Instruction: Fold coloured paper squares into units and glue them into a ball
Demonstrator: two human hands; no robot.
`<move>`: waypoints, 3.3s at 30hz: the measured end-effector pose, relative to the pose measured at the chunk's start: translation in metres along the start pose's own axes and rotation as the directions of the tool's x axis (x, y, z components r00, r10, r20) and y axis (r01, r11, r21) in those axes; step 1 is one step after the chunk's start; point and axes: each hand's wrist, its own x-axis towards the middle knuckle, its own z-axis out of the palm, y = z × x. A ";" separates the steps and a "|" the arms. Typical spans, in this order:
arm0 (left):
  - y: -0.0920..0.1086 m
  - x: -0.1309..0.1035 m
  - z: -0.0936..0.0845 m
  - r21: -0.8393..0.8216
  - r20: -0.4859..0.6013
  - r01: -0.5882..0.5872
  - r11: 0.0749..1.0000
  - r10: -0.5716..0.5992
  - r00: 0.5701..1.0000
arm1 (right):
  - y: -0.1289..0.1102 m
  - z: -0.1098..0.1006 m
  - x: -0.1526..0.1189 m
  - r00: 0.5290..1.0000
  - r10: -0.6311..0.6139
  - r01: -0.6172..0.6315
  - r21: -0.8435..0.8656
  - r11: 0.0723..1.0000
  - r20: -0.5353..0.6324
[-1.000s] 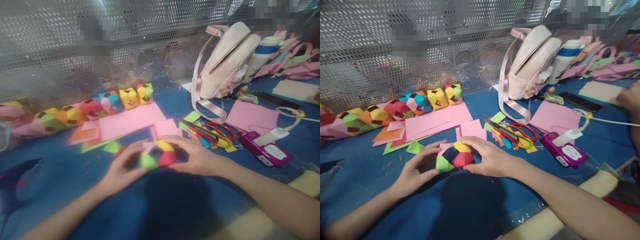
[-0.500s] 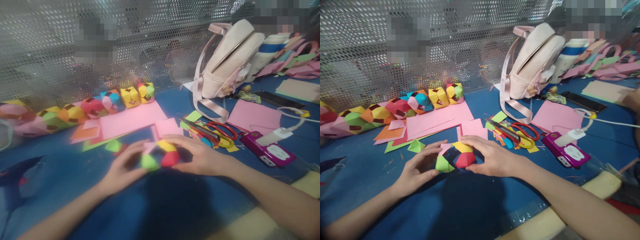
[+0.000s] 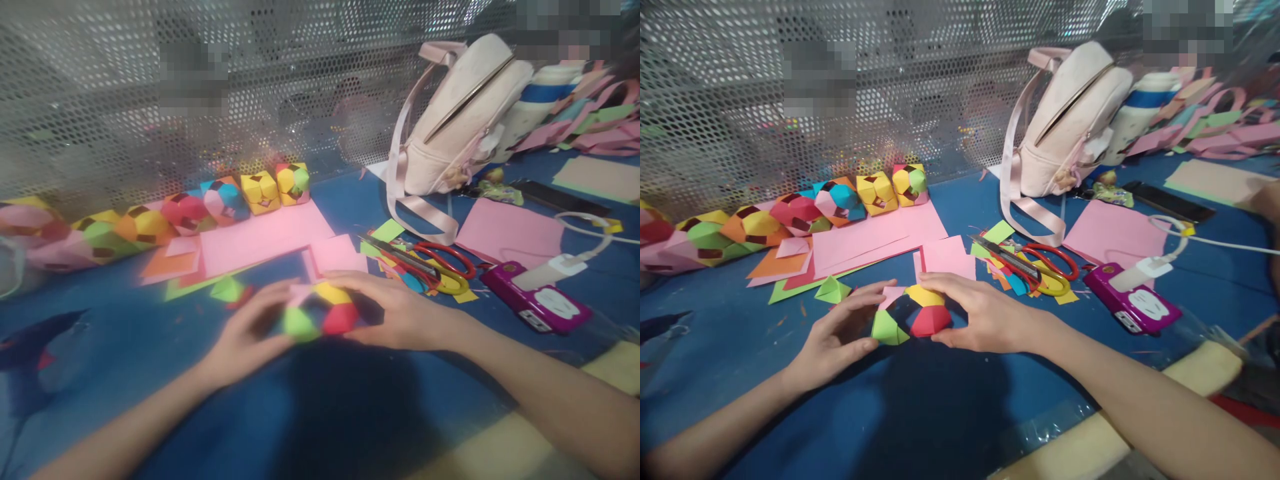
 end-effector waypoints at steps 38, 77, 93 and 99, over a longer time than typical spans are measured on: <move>0.011 0.008 0.006 -0.031 -0.038 0.278 0.960 -0.279 0.960 | 0.010 0.002 0.006 0.970 0.162 -0.230 0.470 0.852 0.180; 0.011 0.008 0.015 0.198 -0.169 0.330 0.923 -0.300 0.939 | 0.007 0.028 0.008 0.975 0.220 -0.216 0.411 0.886 0.036; 0.000 0.002 0.011 0.347 -0.001 0.127 0.929 -0.135 0.991 | 0.010 0.015 0.007 0.993 0.082 -0.088 0.067 0.994 0.088; 0.001 0.002 0.012 0.333 0.028 0.131 0.934 -0.149 0.988 | 0.010 0.011 0.005 0.981 0.148 -0.156 0.061 0.986 0.126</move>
